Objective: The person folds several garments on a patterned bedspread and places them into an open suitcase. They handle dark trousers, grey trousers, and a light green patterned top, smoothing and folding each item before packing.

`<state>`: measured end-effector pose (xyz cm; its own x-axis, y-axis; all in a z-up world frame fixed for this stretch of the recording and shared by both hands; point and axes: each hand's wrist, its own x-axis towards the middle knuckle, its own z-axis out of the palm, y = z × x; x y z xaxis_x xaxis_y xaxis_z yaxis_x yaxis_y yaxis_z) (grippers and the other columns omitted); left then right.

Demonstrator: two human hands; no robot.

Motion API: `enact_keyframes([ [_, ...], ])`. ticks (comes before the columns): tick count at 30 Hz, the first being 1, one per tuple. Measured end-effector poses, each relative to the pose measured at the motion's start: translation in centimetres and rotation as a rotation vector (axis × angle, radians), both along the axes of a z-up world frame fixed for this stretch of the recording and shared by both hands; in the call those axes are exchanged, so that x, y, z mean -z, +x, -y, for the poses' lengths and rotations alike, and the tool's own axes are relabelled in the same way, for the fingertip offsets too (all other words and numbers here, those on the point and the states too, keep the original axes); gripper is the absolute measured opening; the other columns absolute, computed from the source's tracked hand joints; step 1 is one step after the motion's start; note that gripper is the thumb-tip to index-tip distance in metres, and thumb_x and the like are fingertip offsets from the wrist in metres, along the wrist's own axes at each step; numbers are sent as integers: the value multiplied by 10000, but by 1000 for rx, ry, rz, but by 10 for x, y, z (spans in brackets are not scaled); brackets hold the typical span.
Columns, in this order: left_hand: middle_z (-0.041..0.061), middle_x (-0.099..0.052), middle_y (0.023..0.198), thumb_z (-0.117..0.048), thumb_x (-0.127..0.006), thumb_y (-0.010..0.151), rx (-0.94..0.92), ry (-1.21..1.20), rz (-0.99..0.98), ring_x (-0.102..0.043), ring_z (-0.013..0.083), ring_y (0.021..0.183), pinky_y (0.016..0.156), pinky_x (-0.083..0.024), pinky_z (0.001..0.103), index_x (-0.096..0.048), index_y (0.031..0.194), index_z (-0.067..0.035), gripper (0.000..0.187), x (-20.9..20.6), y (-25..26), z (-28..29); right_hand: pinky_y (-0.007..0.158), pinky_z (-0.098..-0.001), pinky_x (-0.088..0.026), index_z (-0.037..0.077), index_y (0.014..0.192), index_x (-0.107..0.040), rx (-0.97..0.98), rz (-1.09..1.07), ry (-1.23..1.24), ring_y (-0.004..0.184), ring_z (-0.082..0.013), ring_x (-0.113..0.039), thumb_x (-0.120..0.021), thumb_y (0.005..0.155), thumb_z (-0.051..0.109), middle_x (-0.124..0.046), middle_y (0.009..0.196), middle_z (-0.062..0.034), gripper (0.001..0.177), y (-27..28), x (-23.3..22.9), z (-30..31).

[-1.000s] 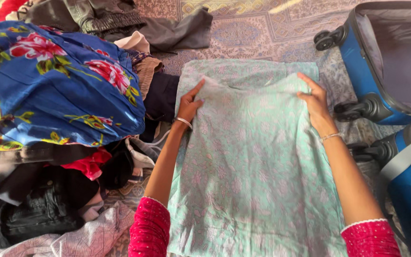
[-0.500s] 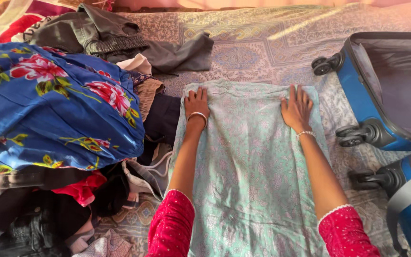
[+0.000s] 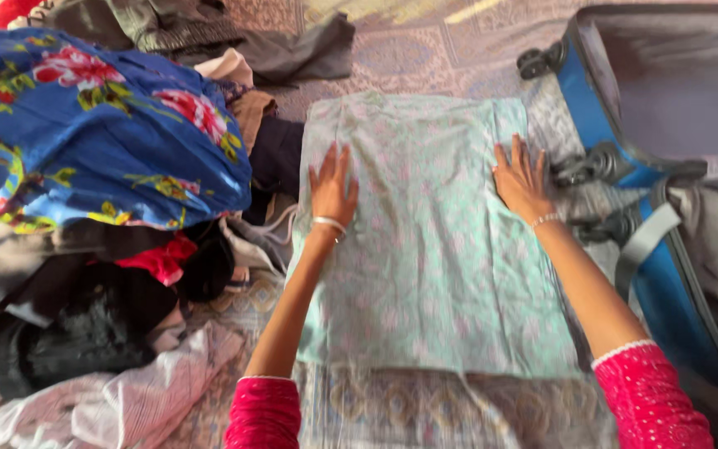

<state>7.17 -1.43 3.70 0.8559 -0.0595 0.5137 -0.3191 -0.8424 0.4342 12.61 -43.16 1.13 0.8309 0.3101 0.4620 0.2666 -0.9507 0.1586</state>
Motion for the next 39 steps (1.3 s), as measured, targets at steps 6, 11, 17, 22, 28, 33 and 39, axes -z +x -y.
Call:
enact_keyframes([
  [6,159,-357,1632,-246,-685,928,146,250,4,-322,324,1529,1221,-185,635,-487,1483,-133,600,-52,-181,-22,1113,-566,-380,30,1372,-562,30,94,292,1332,-430,-494,-664,950,111,-491,1491,-242,441,-172,-55,-5],
  [11,144,-518,1427,-251,-709,910,-98,55,-116,-457,362,1348,1090,-358,552,-572,1333,-93,472,-59,-276,-44,991,-471,-496,52,1203,-659,77,-128,574,1152,-364,-612,-690,994,152,-651,1247,-162,233,-251,-90,7],
  [17,130,-543,1401,-149,-675,929,-163,49,-99,-487,323,1325,1128,-391,512,-593,1323,-96,405,-46,-333,-58,1056,-497,-449,64,1119,-718,17,-202,458,1198,-312,-592,-731,884,133,-667,1248,-115,246,-378,-102,-36],
  [22,84,-408,1610,-47,-646,785,-5,673,0,-296,234,1519,1227,-188,569,-546,1429,-148,659,-48,-349,-53,1225,-528,-247,15,1348,-613,-71,-213,79,1447,-297,-428,-736,733,69,-558,1472,-151,630,-415,-97,-54],
  [28,145,-407,1615,-63,-577,934,-33,843,116,-289,264,1545,1291,-153,478,-492,1497,-5,572,11,-287,-50,1250,-426,-290,6,1439,-529,14,-140,-311,1497,-272,-393,-631,835,2,-466,1573,-151,612,-384,-62,-37],
  [33,230,-507,1525,-47,-573,963,65,652,105,-398,342,1480,1205,-288,457,-520,1451,62,503,32,-268,-72,1186,-384,-418,-88,1416,-540,-166,-70,-181,1432,-332,-496,-557,906,-27,-514,1521,-243,514,-379,-61,-12],
  [39,160,-659,1364,25,-549,881,139,725,190,-584,264,1339,1199,-404,437,-662,1289,-6,425,-14,-353,-79,1147,-343,-470,-46,1359,-594,-219,-218,-176,1420,-277,-509,-542,802,-96,-563,1484,-179,562,-426,-102,8],
])
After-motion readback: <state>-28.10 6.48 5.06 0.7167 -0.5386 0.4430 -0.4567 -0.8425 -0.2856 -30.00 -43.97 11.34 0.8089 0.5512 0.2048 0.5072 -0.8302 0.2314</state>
